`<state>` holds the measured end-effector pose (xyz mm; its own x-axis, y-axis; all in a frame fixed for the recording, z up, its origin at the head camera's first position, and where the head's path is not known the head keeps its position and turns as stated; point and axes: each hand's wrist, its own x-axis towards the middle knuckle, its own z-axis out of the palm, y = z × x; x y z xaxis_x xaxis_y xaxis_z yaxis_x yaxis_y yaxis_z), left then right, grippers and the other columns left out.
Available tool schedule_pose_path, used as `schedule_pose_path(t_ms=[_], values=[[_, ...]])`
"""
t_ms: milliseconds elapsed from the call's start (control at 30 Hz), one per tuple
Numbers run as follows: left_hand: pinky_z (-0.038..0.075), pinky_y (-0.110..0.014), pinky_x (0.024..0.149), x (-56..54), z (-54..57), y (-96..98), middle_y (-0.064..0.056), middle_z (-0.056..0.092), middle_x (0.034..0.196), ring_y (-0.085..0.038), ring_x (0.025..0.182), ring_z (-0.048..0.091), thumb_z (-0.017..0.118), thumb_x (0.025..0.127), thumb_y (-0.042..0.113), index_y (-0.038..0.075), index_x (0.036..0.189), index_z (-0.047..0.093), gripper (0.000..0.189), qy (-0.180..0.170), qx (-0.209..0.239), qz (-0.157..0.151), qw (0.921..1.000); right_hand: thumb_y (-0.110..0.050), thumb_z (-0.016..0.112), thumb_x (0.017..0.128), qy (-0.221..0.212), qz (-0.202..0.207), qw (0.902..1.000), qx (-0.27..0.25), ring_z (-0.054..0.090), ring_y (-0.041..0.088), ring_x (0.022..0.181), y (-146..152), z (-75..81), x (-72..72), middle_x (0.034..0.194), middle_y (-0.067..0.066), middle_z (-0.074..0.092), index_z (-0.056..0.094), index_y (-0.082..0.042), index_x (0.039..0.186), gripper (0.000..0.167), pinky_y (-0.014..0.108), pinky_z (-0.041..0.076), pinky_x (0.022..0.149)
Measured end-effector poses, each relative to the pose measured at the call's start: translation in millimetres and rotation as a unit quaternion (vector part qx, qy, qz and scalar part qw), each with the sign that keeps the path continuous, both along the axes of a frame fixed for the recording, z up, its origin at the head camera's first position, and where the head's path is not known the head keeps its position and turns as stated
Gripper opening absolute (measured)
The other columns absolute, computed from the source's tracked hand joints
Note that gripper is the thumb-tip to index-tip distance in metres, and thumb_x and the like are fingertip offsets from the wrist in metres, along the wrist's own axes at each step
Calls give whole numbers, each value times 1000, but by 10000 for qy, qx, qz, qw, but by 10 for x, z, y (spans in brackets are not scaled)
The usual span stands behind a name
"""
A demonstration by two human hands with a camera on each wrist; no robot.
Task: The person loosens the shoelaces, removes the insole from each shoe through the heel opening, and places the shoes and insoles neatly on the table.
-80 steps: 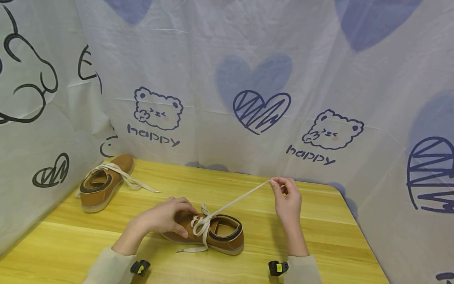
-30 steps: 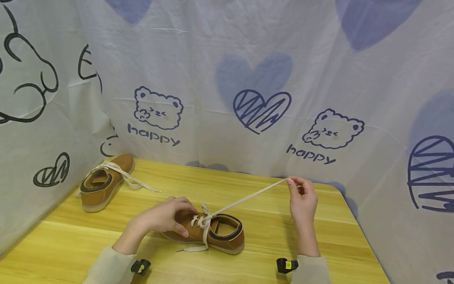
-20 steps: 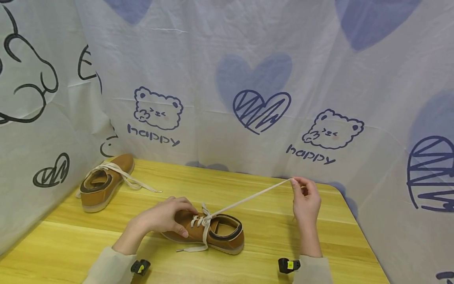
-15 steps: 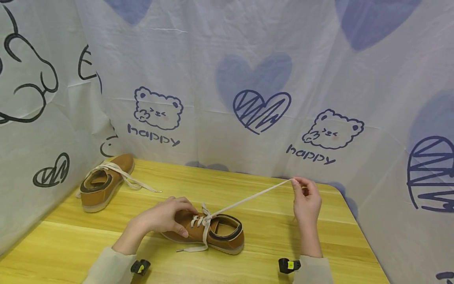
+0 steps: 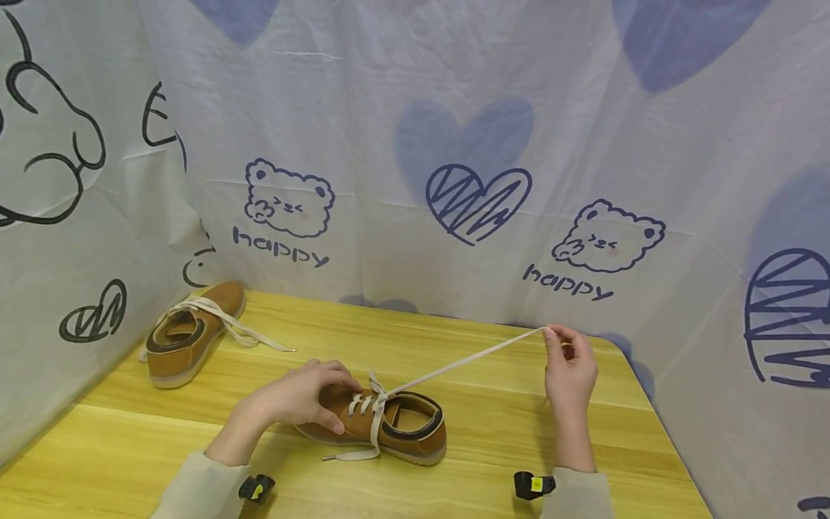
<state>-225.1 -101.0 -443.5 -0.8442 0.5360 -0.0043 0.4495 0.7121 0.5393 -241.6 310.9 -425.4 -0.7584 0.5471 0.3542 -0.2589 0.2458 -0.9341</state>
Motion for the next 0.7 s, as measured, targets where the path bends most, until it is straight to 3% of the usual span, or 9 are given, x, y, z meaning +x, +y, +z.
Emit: schedule_pose_path(t_ms=[233, 700], values=[[36, -73, 106, 4, 1, -4, 4, 63, 133, -34, 127, 52, 94, 72, 38, 29, 127, 73, 60, 12, -7, 25, 10000, -28, 74, 98, 63, -67, 9996, -259, 47, 3, 65, 31, 2, 4, 93, -8, 58, 74, -12, 108, 19, 11, 42, 50], [35, -75, 106, 11, 12, -2, 4, 63, 133, -35, 128, 52, 94, 72, 37, 29, 127, 72, 60, -2, -15, 43, 10000, -25, 76, 96, 251, -159, 9982, -519, 47, 3, 65, 109, -2, 13, 93, -7, 59, 75, -11, 107, 17, 10, 42, 49]])
